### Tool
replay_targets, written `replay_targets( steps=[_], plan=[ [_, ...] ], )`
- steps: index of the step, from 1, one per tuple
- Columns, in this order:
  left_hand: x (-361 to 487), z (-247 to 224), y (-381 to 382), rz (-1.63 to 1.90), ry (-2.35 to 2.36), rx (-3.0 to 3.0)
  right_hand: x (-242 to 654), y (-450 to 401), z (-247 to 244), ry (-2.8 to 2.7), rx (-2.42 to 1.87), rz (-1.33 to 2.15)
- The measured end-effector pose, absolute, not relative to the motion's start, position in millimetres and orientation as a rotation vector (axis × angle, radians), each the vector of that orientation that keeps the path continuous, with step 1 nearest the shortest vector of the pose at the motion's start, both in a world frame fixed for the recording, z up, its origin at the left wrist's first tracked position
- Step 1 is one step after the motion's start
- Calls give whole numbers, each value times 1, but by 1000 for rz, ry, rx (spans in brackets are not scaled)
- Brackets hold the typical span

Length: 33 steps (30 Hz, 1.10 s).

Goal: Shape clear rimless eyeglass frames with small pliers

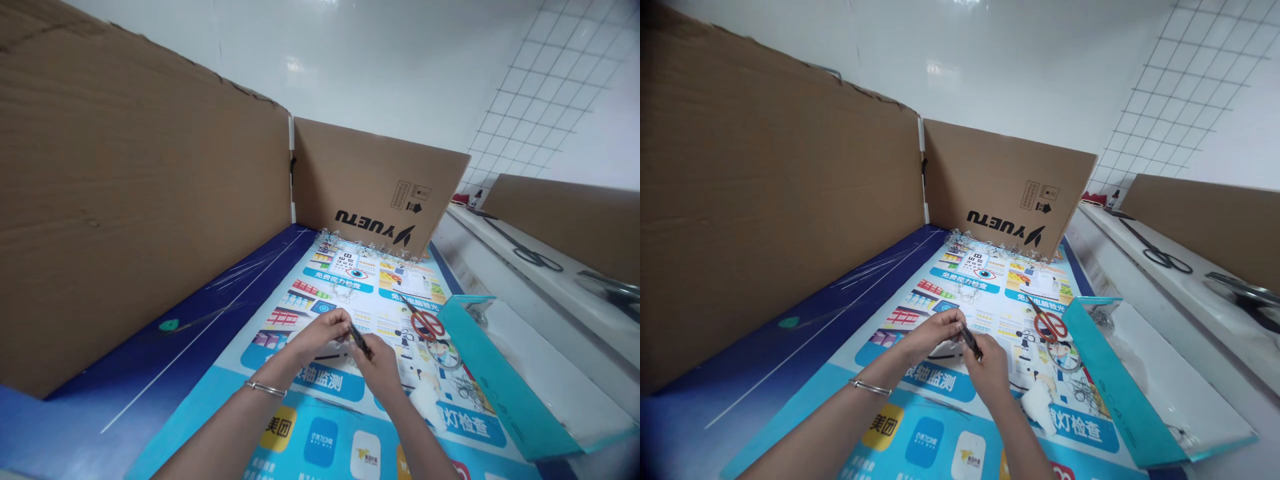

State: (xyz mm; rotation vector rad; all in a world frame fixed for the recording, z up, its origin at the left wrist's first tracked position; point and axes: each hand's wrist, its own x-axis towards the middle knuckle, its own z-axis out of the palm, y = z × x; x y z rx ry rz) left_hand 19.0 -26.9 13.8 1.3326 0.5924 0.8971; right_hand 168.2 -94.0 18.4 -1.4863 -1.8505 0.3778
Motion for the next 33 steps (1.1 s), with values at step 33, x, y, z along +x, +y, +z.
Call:
replay_targets(
  steps=[33],
  plan=[
    [20, 6, -18, 1165, 960, 1814, 171, -88, 12, -1645, -1497, 585]
  ],
)
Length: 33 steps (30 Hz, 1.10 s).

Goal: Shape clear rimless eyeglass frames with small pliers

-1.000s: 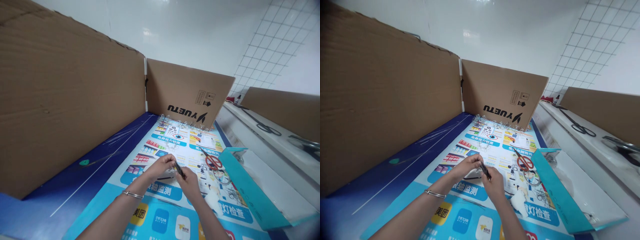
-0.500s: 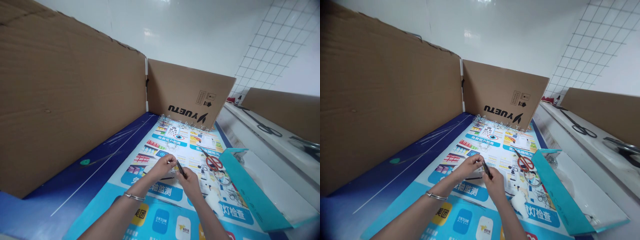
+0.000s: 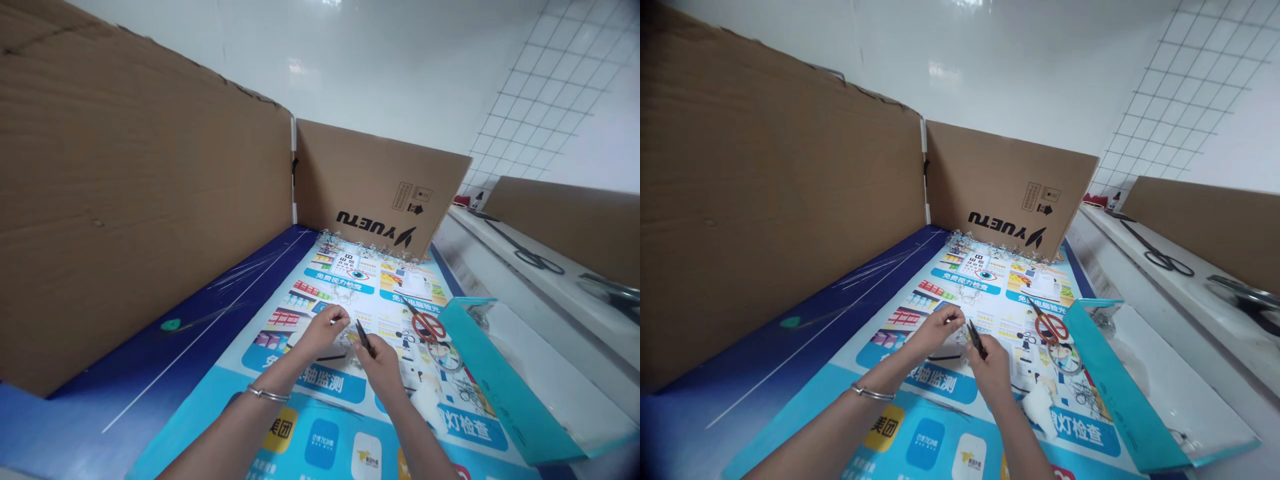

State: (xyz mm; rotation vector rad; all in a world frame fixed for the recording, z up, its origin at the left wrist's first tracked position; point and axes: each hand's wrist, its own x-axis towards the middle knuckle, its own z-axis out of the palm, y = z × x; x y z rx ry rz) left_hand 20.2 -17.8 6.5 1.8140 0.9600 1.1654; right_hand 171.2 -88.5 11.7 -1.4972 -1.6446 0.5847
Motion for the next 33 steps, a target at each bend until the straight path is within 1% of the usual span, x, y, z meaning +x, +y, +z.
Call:
replay_targets(
  steps=[4, 13, 21, 33],
  plan=[
    [20, 7, -17, 1197, 989, 1896, 173, -88, 12, -1580, -1521, 588],
    [22, 7, -17, 1205, 971, 1937, 174, -88, 9, -1408, -1416, 825],
    [21, 13, -21, 1220, 975, 1939, 174, -90, 14, -1292, -1370, 945],
    [23, 23, -30, 1259, 865, 2028, 175, -89, 14, -1164, -1286, 1030]
  ],
)
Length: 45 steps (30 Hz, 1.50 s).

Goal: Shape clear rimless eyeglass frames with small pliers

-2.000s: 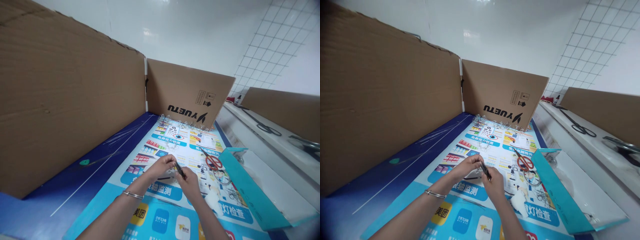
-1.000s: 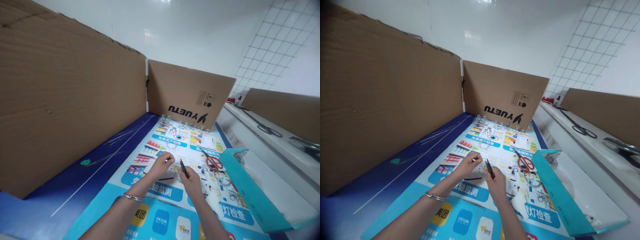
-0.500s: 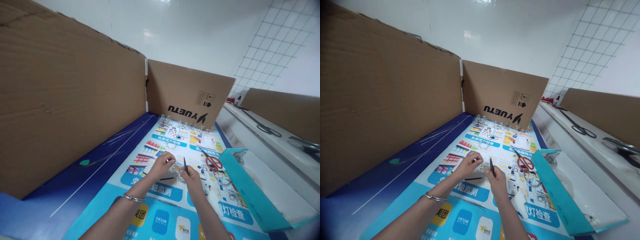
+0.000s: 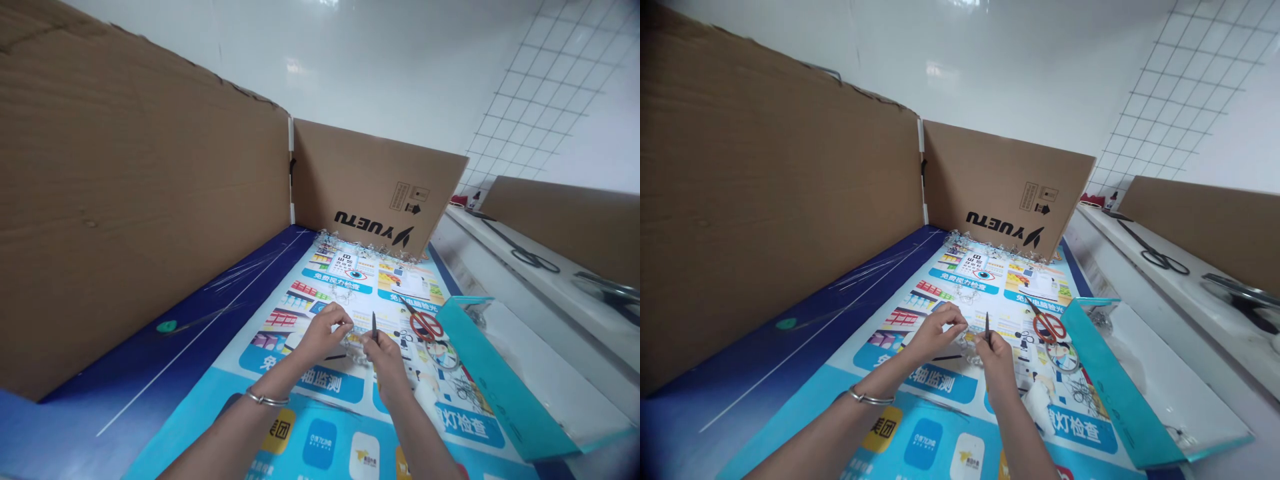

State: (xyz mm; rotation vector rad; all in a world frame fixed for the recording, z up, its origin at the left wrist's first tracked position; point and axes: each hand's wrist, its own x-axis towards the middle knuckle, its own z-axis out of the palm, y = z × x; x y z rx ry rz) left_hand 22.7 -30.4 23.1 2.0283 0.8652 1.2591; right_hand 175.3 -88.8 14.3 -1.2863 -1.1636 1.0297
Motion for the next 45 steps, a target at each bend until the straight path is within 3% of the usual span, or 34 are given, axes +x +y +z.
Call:
replay_targets(
  steps=[21, 45],
  plan=[
    [21, 20, -29, 1246, 957, 2026, 173, -86, 8, -869, -1098, 1295],
    [22, 11, -25, 1077, 951, 1828, 172, -84, 7, -873, -1178, 1224]
  ],
)
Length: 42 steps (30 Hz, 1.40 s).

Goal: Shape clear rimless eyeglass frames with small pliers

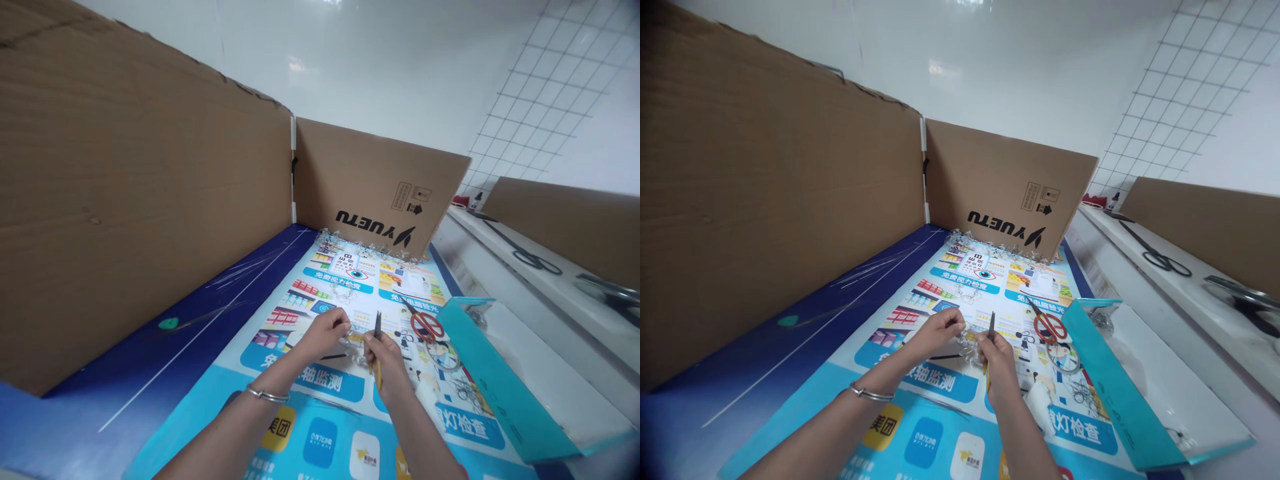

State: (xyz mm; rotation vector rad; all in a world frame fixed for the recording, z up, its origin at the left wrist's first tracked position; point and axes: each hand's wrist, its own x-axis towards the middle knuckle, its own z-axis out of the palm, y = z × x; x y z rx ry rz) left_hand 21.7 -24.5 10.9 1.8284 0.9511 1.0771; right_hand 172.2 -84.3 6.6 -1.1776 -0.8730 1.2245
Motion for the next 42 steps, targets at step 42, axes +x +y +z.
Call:
replay_targets(
  steps=[42],
  plan=[
    [21, 29, -35, 997, 938, 1964, 174, -84, 6, -1555, -1460, 821]
  ],
)
